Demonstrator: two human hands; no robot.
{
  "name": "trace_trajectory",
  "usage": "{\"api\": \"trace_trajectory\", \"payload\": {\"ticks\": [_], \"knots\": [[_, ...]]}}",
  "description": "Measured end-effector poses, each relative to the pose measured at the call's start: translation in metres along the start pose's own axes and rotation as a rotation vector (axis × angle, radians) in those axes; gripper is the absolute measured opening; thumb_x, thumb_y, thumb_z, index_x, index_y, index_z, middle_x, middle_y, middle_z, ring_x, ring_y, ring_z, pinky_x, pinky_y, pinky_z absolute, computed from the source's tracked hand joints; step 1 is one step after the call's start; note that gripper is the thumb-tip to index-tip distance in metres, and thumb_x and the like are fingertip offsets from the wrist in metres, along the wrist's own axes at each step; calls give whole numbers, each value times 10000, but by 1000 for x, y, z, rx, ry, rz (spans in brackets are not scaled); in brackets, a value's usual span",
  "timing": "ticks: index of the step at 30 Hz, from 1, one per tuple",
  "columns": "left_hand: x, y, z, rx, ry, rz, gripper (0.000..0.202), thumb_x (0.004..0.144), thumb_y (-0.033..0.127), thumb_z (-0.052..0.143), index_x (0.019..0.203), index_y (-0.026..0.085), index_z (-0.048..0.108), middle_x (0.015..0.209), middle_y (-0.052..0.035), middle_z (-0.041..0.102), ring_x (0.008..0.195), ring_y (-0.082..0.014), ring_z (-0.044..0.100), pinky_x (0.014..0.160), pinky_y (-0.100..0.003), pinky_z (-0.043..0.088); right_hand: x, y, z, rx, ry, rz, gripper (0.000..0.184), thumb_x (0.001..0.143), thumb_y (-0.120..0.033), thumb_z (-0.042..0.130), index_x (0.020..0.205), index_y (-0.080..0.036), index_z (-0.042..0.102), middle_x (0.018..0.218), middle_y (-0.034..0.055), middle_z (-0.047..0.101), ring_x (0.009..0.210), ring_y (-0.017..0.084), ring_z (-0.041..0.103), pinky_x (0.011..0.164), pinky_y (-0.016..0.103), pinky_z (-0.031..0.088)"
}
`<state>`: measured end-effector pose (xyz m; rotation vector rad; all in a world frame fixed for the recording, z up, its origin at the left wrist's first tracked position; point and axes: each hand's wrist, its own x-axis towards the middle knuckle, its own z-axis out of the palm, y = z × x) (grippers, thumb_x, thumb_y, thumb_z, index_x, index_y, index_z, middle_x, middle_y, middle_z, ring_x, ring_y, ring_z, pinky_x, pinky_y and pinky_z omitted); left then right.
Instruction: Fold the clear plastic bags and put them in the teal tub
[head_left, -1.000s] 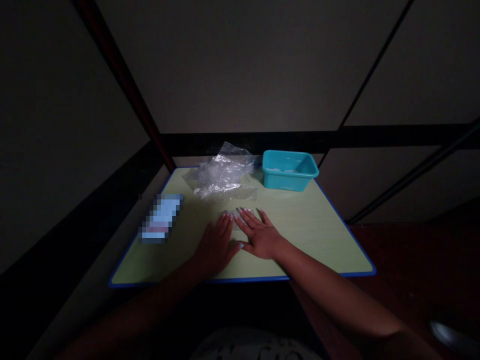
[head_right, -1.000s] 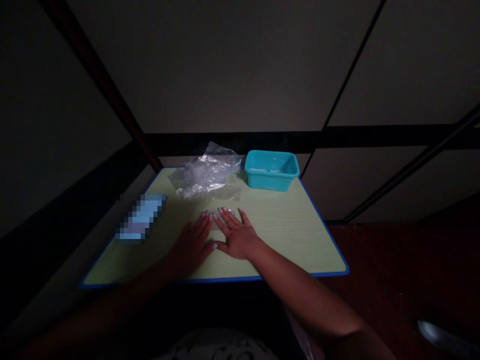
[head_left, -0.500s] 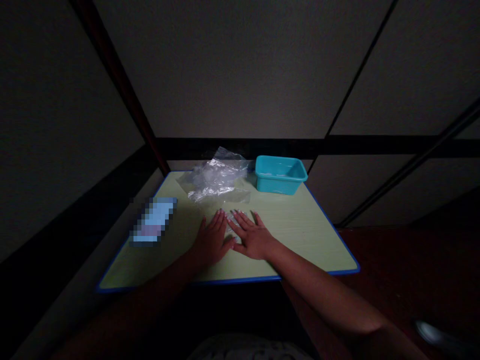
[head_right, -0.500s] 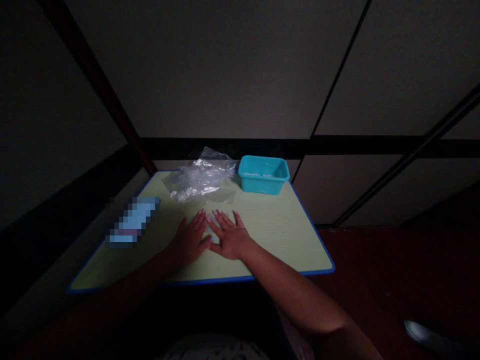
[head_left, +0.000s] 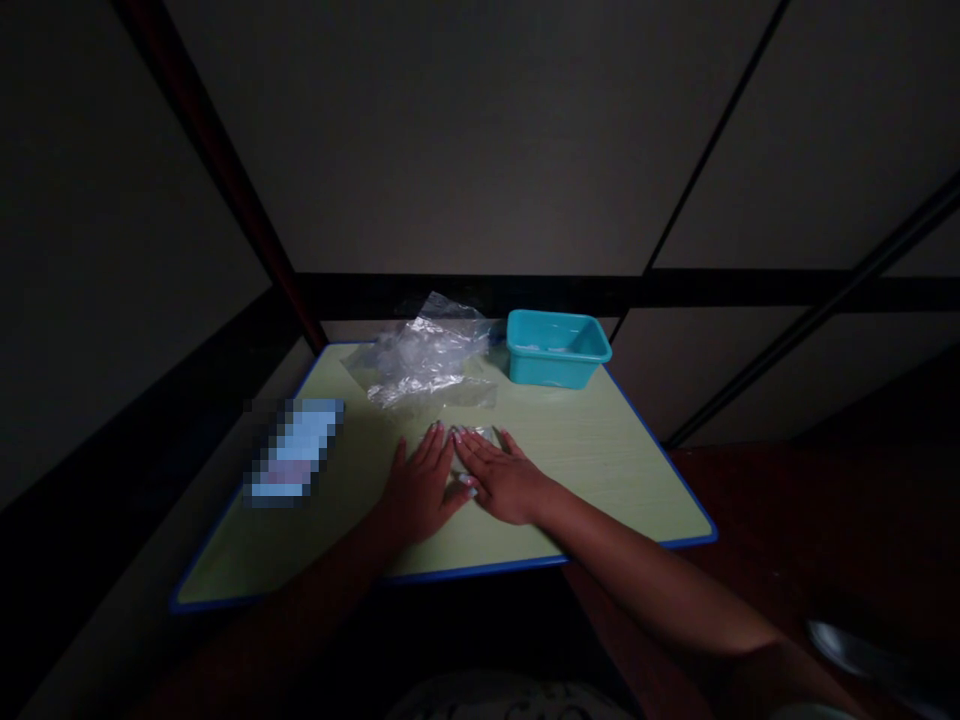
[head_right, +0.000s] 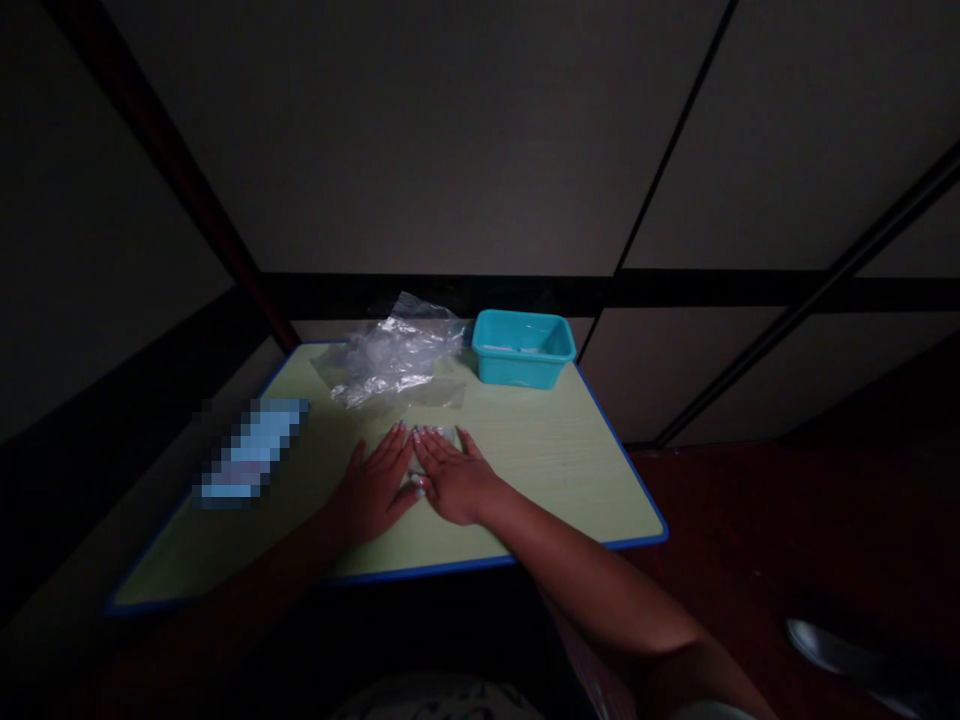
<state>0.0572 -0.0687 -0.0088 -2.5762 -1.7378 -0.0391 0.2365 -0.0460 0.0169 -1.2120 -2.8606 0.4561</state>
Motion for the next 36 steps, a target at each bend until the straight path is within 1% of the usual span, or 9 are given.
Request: {"api": "trace_trajectory", "payload": {"ticks": [4, 8, 13, 17, 22, 28, 32, 34, 36], "knots": [[0, -1, 2, 3, -10, 22, 898, 827, 611, 509, 1477, 34, 282, 1551, -227, 189, 1443, -351, 216, 1095, -660, 186, 11, -4, -1, -1, 23, 27, 607, 995, -381, 243, 1517, -79, 178, 1578, 106, 148, 1466, 206, 125, 1170, 523, 7], [0, -1, 5, -4, 12, 24, 961, 803, 666, 510, 1483, 31, 267, 1547, -233, 200, 1440, -360, 219, 1095, -660, 178, 16, -8, 5, -23, 50, 46, 617, 1003, -407, 231, 1512, -61, 186, 1574, 118, 162, 1467, 201, 114, 1172, 513, 0], [-1, 0, 6, -2, 35, 18, 930, 811, 682, 490, 1469, 47, 319, 1539, -236, 234, 1431, -376, 236, 1091, -660, 177, 11, -8, 12, -50, 81, 99, 694, 996, -507, 194, 1509, -40, 188, 1570, 154, 151, 1468, 231, 102, 1173, 515, 20], [-2, -1, 6, -3, 68, 19, 920, 814, 692, 478, 1453, 43, 349, 1532, -240, 264, 1426, -379, 250, 1093, -652, 182, 2, -5, 14, -77, 75, 158, 782, 976, -558, 213, 1496, 25, 180, 1561, 210, 118, 1463, 289, 92, 1174, 507, 71], [-2, -1, 6, 0, 71, 28, 901, 841, 679, 441, 1455, 27, 336, 1536, -242, 248, 1435, -361, 234, 1096, -646, 191, -7, -2, 15, -111, 64, 166, 802, 969, -554, 256, 1493, 45, 167, 1560, 232, 78, 1460, 307, 61, 1180, 478, 98], [-3, 0, 3, -16, 63, 7, 884, 852, 662, 440, 1465, 36, 322, 1539, -252, 231, 1440, -371, 213, 1095, -659, 170, -5, -3, 15, -164, 40, 160, 822, 938, -520, 359, 1496, 45, 150, 1556, 251, 63, 1457, 332, 55, 1173, 514, 71], [-2, 11, -6, -65, 104, 86, 832, 874, 615, 435, 1480, 62, 300, 1557, -218, 208, 1454, -355, 173, 1123, -649, 72, -4, -2, 16, -160, 40, 169, 825, 911, -474, 421, 1499, 36, 147, 1558, 245, 40, 1459, 321, 41, 1171, 519, 68], [2, 21, -9, -106, 85, 163, 810, 888, 586, 422, 1495, 73, 266, 1565, -193, 207, 1459, -325, 174, 1146, -602, 82, -4, -1, 18, -157, 32, 164, 824, 897, -450, 437, 1503, 25, 145, 1561, 239, 38, 1461, 317, 39, 1169, 524, 64], [8, 31, -10, -142, 54, 187, 784, 909, 559, 392, 1499, 63, 246, 1563, -191, 220, 1458, -305, 187, 1157, -556, 130, -4, 0, 19, -154, 16, 155, 831, 876, -431, 456, 1512, -2, 137, 1567, 225, 41, 1461, 321, 40, 1166, 534, 55]]}}
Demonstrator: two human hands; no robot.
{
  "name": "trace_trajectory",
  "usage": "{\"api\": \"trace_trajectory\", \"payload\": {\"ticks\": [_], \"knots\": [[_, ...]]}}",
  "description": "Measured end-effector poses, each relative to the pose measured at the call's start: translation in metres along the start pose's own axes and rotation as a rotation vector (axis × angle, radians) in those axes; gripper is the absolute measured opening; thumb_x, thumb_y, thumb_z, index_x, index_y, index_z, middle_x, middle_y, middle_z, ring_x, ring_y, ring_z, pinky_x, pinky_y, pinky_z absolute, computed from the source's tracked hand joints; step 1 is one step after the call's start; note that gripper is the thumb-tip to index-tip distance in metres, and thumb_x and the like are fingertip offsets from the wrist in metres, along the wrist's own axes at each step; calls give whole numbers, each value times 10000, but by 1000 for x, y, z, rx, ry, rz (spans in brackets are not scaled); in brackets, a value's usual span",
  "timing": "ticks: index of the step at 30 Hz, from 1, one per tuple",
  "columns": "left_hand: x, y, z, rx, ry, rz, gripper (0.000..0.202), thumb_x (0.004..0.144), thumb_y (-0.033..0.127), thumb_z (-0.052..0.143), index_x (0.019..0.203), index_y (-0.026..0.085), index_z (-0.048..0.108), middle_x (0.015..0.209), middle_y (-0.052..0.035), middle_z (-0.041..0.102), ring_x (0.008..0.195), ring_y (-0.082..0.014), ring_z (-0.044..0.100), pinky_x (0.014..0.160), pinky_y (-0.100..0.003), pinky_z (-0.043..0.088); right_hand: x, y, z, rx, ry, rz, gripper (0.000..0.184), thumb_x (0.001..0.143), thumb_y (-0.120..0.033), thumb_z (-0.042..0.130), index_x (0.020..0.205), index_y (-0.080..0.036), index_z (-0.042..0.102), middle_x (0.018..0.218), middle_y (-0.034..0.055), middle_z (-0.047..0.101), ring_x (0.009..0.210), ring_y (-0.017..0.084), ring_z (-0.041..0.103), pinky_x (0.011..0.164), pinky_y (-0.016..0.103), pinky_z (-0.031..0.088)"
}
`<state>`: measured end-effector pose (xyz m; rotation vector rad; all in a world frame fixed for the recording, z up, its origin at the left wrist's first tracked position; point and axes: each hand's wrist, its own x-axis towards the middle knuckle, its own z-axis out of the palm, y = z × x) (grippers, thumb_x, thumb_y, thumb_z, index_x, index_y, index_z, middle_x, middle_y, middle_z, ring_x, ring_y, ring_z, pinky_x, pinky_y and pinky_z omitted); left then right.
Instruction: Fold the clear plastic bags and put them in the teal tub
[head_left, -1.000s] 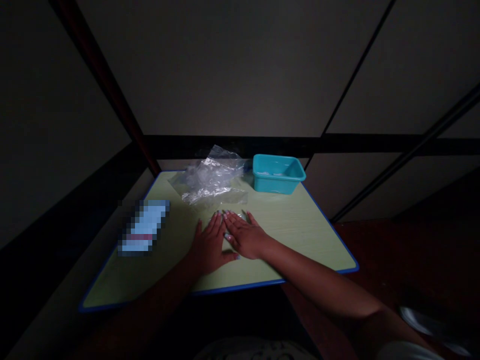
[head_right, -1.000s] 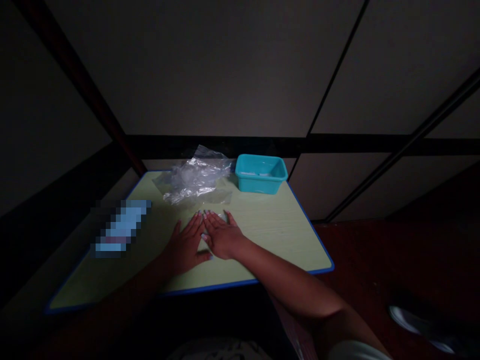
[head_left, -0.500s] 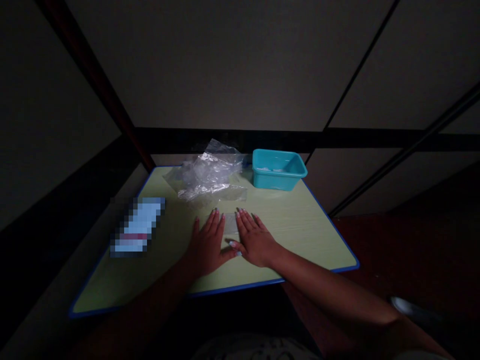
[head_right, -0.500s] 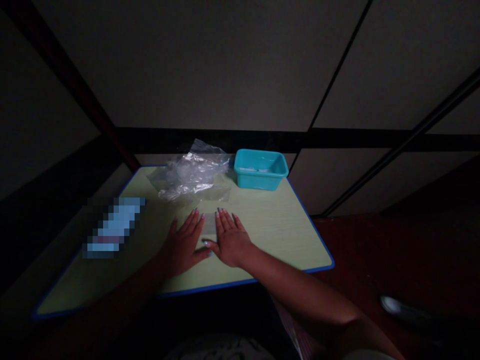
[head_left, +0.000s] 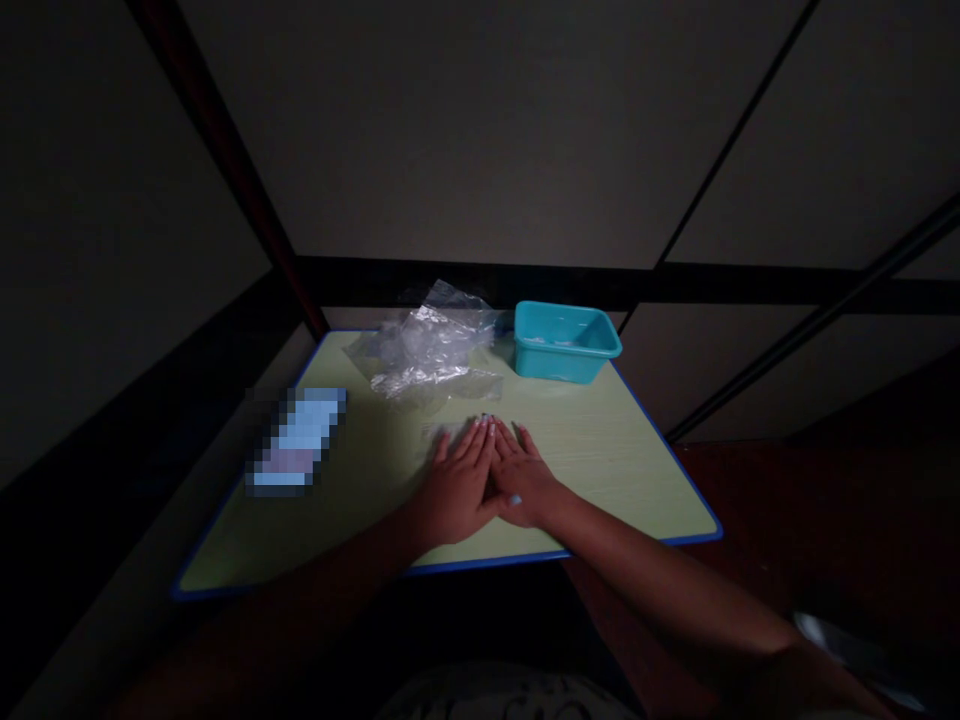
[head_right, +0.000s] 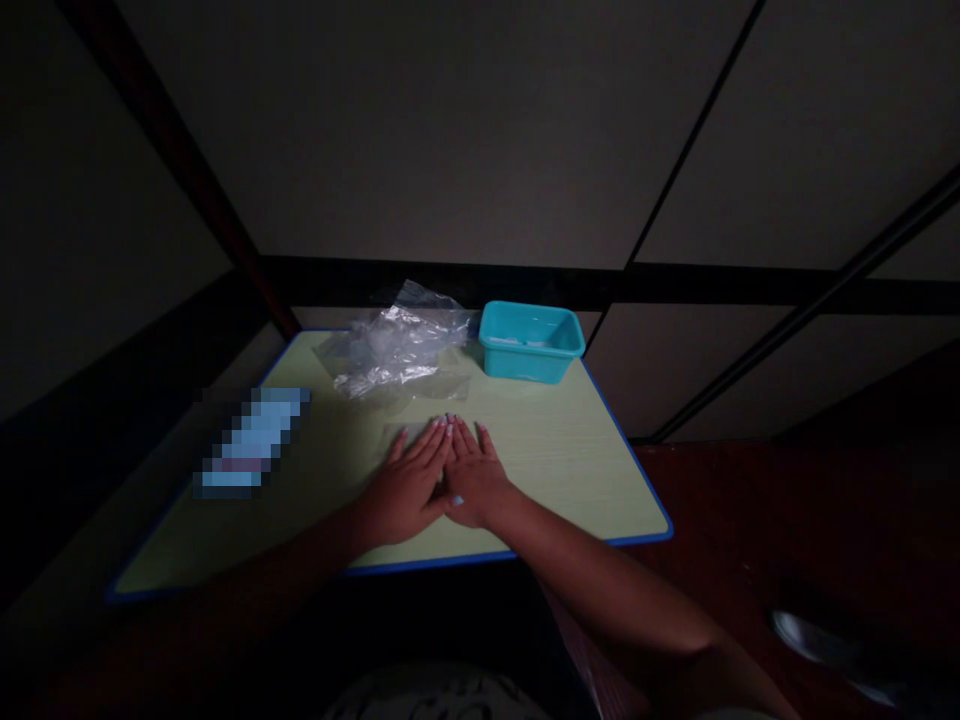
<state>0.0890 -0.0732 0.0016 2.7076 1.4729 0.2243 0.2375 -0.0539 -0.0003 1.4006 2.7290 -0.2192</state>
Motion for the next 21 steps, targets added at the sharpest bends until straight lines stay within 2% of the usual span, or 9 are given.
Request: {"api": "trace_trajectory", "payload": {"ticks": [5, 9, 16, 21], "knots": [[14, 7, 9, -75, -10, -49, 808, 934, 573, 319, 1488, -6, 222, 1560, -223, 204, 1459, -299, 179, 1151, -463, 217, 1, 0, 1, 22, 0, 3, 797, 876, -415, 422, 1532, -84, 113, 1584, 171, 34, 1464, 310, 28, 1158, 550, 19], [10, -1, 16, -60, 29, -72, 815, 934, 588, 313, 1483, -9, 235, 1552, -231, 229, 1454, -297, 197, 1151, -440, 226, 1, -1, 1, 28, 6, 20, 795, 883, -414, 389, 1525, -46, 100, 1583, 177, 46, 1466, 300, 45, 1161, 541, 31], [-5, -27, 15, 53, 36, -103, 697, 940, 502, 357, 1472, 53, 317, 1547, -197, 265, 1446, -305, 228, 1129, -485, 264, -1, -2, 0, 46, 57, 22, 824, 917, -521, 334, 1501, 29, 146, 1568, 211, 64, 1467, 299, 49, 1161, 537, 29], [-20, -54, 6, 98, -16, -178, 669, 946, 452, 345, 1460, 26, 314, 1541, -214, 270, 1437, -302, 257, 1093, -512, 310, -1, -4, -3, 65, 37, 30, 914, 916, -657, 264, 1509, 21, 106, 1567, 210, 29, 1467, 301, 18, 1160, 544, 23]]}}
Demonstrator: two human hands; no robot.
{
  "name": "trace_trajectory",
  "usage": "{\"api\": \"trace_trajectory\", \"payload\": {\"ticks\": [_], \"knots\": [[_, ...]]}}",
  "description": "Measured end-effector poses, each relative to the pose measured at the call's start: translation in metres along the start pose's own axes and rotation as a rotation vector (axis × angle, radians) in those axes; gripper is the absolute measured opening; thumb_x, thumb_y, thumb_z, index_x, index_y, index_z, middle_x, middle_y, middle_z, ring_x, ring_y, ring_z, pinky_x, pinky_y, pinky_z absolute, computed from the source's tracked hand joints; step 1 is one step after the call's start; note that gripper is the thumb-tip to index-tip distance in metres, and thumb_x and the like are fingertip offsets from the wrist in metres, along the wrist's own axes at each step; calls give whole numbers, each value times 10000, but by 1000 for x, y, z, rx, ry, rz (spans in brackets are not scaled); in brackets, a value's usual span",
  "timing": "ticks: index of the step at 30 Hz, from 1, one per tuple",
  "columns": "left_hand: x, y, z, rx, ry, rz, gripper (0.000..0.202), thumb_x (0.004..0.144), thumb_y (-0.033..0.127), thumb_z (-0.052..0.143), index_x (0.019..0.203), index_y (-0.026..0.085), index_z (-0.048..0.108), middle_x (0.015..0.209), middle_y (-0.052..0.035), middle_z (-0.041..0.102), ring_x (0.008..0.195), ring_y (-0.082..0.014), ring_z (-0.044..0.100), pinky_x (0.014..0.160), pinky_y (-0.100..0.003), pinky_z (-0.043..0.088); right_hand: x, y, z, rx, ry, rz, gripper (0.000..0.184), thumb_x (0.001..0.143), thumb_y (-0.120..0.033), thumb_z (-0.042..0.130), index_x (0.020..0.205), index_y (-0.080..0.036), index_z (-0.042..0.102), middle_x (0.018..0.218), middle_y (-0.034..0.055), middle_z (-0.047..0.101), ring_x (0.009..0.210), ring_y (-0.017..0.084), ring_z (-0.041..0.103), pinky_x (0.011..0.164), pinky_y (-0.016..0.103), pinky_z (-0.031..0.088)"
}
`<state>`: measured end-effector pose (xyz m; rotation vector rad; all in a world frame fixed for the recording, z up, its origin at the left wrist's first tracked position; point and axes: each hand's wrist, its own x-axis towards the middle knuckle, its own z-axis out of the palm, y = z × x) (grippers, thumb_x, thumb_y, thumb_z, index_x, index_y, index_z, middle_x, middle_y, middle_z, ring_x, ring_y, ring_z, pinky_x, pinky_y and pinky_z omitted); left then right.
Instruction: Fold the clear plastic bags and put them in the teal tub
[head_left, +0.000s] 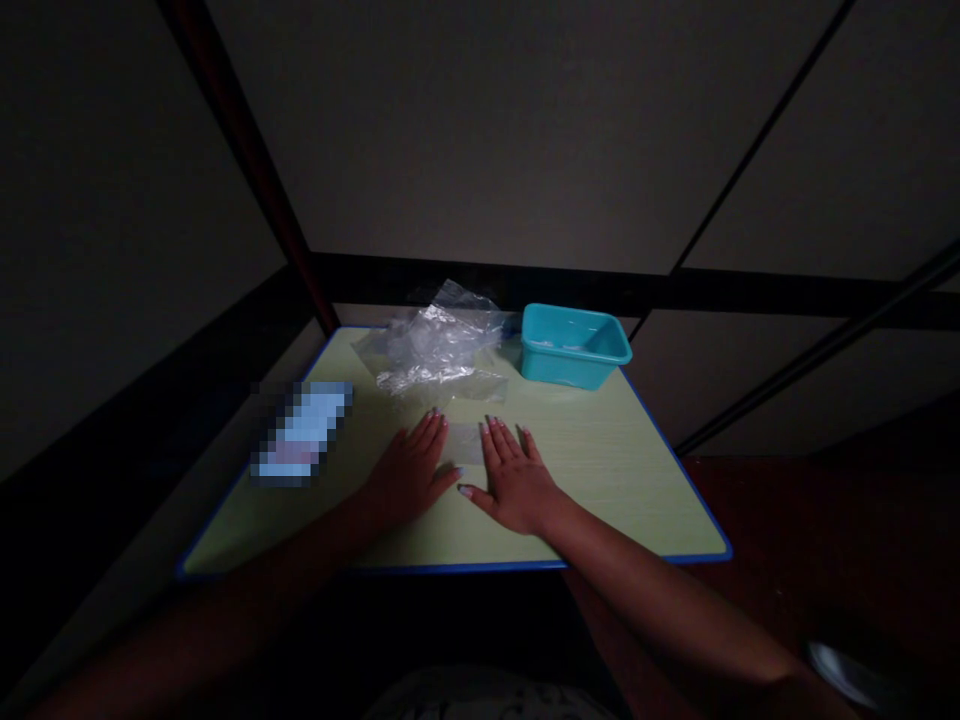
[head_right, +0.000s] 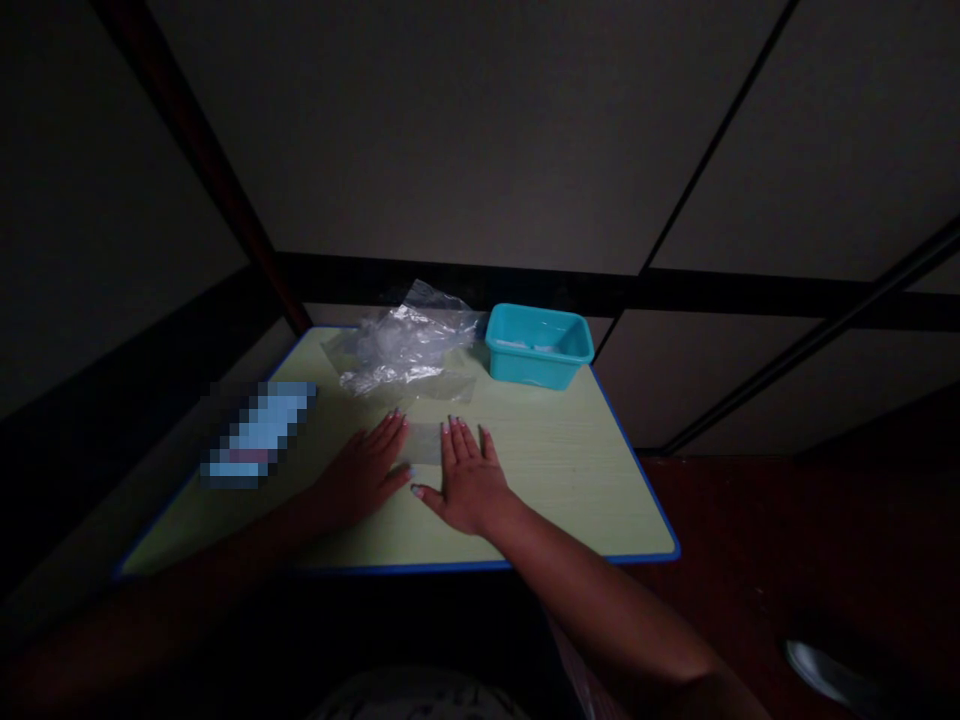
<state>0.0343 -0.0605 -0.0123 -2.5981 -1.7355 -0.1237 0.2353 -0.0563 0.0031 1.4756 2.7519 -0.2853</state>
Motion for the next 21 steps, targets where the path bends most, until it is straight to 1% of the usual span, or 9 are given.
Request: {"api": "trace_trajectory", "payload": {"ticks": [2, 4, 7, 8, 10, 12, 13, 16, 21], "knots": [[-4, -9, 0, 16, -3, -27, 655, 950, 441, 329, 1458, 28, 313, 1540, -214, 273, 1433, -295, 270, 1093, -515, 305, 0, -1, -1, 7, -6, 2, 938, 908, -678, 264, 1509, 21, 94, 1567, 213, 21, 1466, 300, 9, 1159, 545, 18], [-7, -13, 1, 28, -1, -60, 647, 947, 438, 338, 1455, 39, 321, 1535, -218, 285, 1430, -300, 276, 1096, -522, 292, 0, -1, -1, 9, -8, 2, 944, 906, -682, 271, 1509, 21, 89, 1567, 213, 19, 1466, 301, 8, 1159, 547, 14], [-7, -6, 2, 30, 26, -87, 659, 931, 437, 376, 1454, 39, 323, 1526, -238, 297, 1429, -326, 269, 1093, -547, 278, 0, -1, -1, 4, 0, 3, 938, 907, -674, 280, 1509, 22, 99, 1565, 214, 26, 1466, 307, 17, 1158, 551, 14], [-6, -1, 1, 20, 43, -61, 662, 927, 433, 382, 1457, 40, 319, 1528, -238, 294, 1431, -331, 262, 1092, -553, 276, 0, -1, -1, 4, 5, 1, 927, 911, -665, 281, 1509, 21, 106, 1565, 213, 32, 1466, 308, 23, 1158, 552, 13], [-1, 11, -2, -16, 70, 44, 659, 927, 418, 378, 1470, 52, 306, 1540, -218, 281, 1438, -323, 245, 1102, -550, 263, -1, 0, 0, 7, 18, -3, 891, 921, -630, 288, 1507, 21, 124, 1566, 210, 46, 1467, 305, 36, 1156, 555, 10], [6, 21, -7, -52, 69, 147, 656, 930, 411, 366, 1482, 63, 291, 1550, -190, 274, 1444, -299, 237, 1119, -524, 251, -1, 1, 2, 10, 31, -10, 864, 921, -589, 315, 1505, 21, 137, 1567, 206, 50, 1468, 300, 47, 1156, 553, 4], [10, 25, -9, -62, 63, 172, 657, 933, 415, 361, 1485, 66, 287, 1551, -182, 275, 1445, -287, 238, 1125, -508, 249, -1, 1, 2, 12, 34, -13, 858, 916, -574, 333, 1504, 21, 142, 1567, 204, 50, 1468, 296, 49, 1157, 551, 1], [19, 27, -8, -57, 48, 165, 657, 933, 437, 363, 1481, 79, 307, 1541, -175, 301, 1436, -279, 268, 1123, -489, 258, -2, 2, 3, 30, 41, -15, 867, 904, -567, 367, 1504, 18, 146, 1567, 203, 54, 1470, 288, 48, 1159, 543, -6], [20, 19, 8, -23, 69, 157, 652, 918, 425, 393, 1477, 97, 326, 1531, -171, 327, 1422, -285, 300, 1116, -481, 267, -3, 3, 2, 82, 39, -26, 884, 911, -591, 368, 1505, 19, 129, 1566, 214, 69, 1471, 280, 37, 1154, 555, -21]]}}
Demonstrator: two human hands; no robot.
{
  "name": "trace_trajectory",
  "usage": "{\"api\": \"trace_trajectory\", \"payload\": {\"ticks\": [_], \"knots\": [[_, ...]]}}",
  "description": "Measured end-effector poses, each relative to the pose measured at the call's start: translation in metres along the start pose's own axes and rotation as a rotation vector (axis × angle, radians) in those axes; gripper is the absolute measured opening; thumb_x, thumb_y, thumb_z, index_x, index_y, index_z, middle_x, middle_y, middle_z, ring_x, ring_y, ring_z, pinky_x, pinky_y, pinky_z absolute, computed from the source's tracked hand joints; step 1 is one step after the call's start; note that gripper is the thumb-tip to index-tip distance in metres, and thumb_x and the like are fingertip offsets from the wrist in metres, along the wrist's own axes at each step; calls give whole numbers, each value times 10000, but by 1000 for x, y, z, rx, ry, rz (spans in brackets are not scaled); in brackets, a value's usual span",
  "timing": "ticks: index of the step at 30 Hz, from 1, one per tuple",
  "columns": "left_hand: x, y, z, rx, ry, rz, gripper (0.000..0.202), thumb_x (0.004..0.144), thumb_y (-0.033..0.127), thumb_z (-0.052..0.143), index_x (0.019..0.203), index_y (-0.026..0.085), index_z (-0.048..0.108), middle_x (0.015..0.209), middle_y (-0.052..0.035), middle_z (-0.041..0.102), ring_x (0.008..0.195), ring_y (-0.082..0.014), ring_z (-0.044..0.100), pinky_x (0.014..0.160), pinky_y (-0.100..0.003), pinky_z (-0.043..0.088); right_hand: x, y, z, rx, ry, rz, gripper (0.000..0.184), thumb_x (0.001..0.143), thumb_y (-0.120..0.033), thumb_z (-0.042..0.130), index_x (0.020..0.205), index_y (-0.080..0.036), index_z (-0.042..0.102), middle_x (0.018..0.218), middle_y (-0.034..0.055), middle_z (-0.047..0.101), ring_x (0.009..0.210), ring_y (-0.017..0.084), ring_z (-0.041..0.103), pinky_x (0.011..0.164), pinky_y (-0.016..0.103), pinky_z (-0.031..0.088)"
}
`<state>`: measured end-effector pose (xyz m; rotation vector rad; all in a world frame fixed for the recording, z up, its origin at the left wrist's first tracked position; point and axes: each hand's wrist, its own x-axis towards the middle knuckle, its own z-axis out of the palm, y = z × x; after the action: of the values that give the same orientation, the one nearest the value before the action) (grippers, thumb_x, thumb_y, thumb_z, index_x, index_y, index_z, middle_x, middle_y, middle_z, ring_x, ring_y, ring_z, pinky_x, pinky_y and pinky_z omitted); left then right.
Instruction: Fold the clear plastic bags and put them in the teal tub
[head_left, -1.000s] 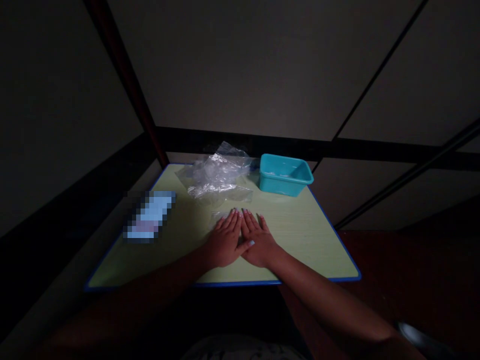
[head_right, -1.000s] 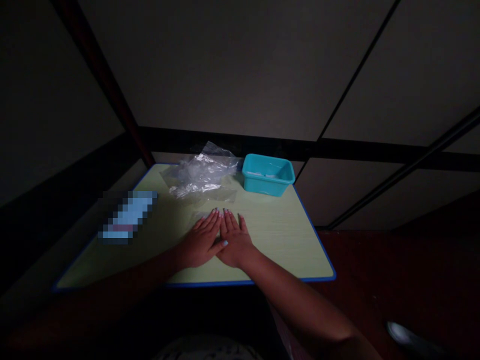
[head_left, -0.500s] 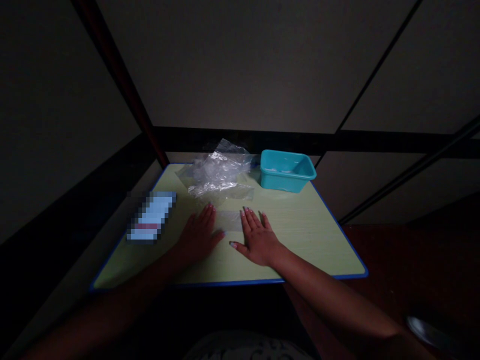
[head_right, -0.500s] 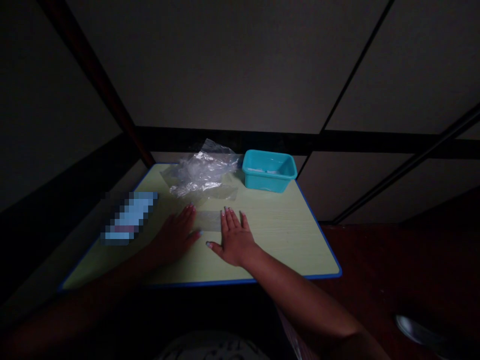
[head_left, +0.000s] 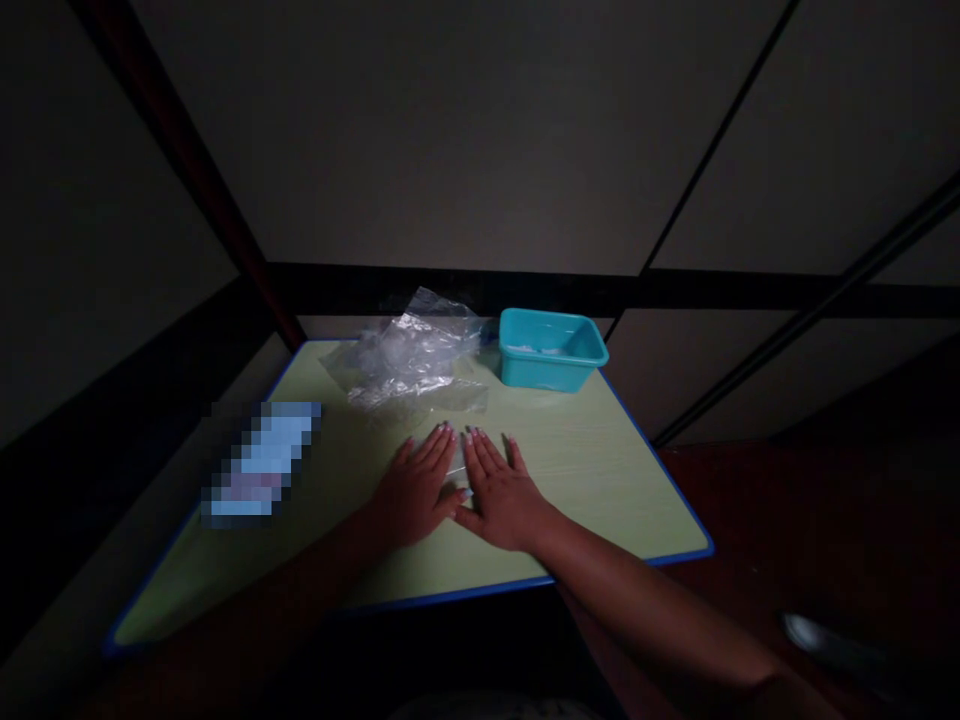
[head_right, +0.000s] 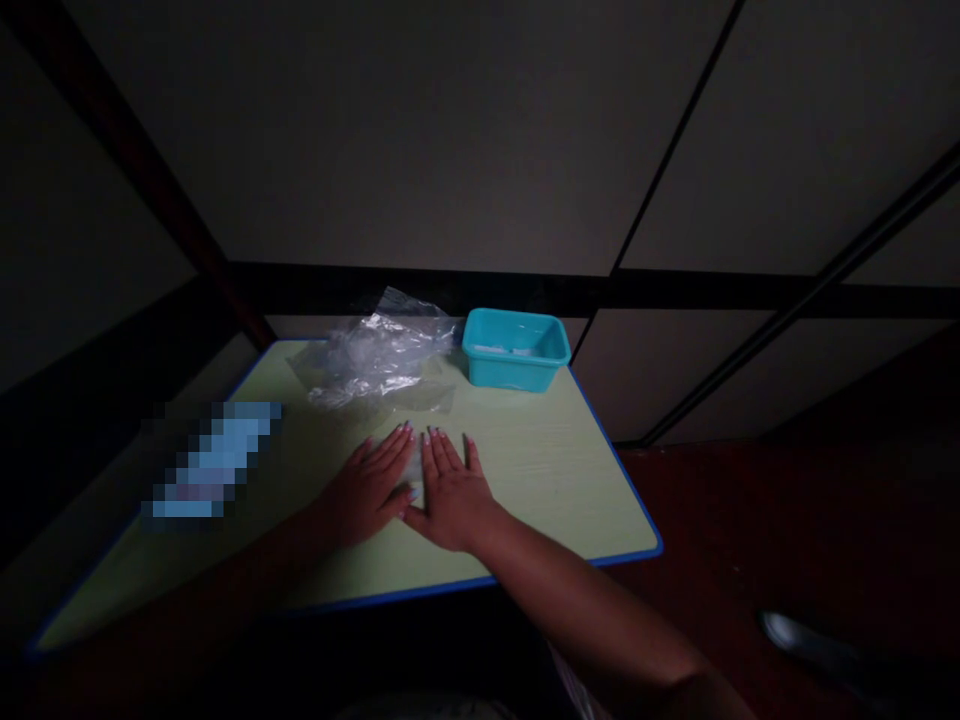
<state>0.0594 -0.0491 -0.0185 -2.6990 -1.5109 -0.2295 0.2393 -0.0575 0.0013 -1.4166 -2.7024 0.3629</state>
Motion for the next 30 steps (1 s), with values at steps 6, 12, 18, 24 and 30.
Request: {"api": "trace_trajectory", "payload": {"ticks": [6, 12, 18, 24, 30], "knots": [[-2, 1, -6, -31, 61, 9, 640, 928, 425, 394, 1476, 100, 330, 1520, -174, 345, 1412, -307, 316, 1136, -559, 180, -5, 17, -23, 55, -56, -74, 870, 912, -547, 440, 1534, -109, 16, 1587, 168, 72, 1473, 270, 19, 1124, 623, 18], [3, -18, -25, -194, 113, 96, 575, 949, 436, 349, 1458, 172, 378, 1535, -109, 345, 1430, -278, 282, 1158, -560, 91, 3, 59, -65, -36, -33, -224, 507, 944, -388, 458, 1419, -211, 454, 1553, 85, 295, 1455, 247, 176, 1146, 556, 58], [2, -31, -16, -330, -96, 267, 616, 954, 587, 296, 1462, 246, 374, 1544, -59, 328, 1443, -260, 253, 1161, -531, 161, 10, 76, -63, -25, 51, -396, 376, 958, -375, 415, 1222, -250, 652, 1373, 28, 566, 1387, 204, 352, 1173, 454, 79], [1, -35, -5, -444, -45, 279, 581, 974, 581, 217, 1371, 277, 513, 1508, -37, 405, 1434, -237, 282, 1160, -444, 222, -2, 74, -55, 6, 21, -521, 351, 951, -336, 416, 1149, -235, 687, 1322, 21, 610, 1363, 187, 391, 1185, 416, 67], [2, -41, 2, -586, -63, 277, 599, 973, 594, 207, 1365, 263, 515, 1469, -60, 466, 1388, -242, 375, 1156, -442, 212, 1, 75, -46, 38, 129, -608, 293, 915, -322, 486, 1047, -187, 710, 1243, 86, 658, 1301, 246, 470, 1167, 486, 112]]}}
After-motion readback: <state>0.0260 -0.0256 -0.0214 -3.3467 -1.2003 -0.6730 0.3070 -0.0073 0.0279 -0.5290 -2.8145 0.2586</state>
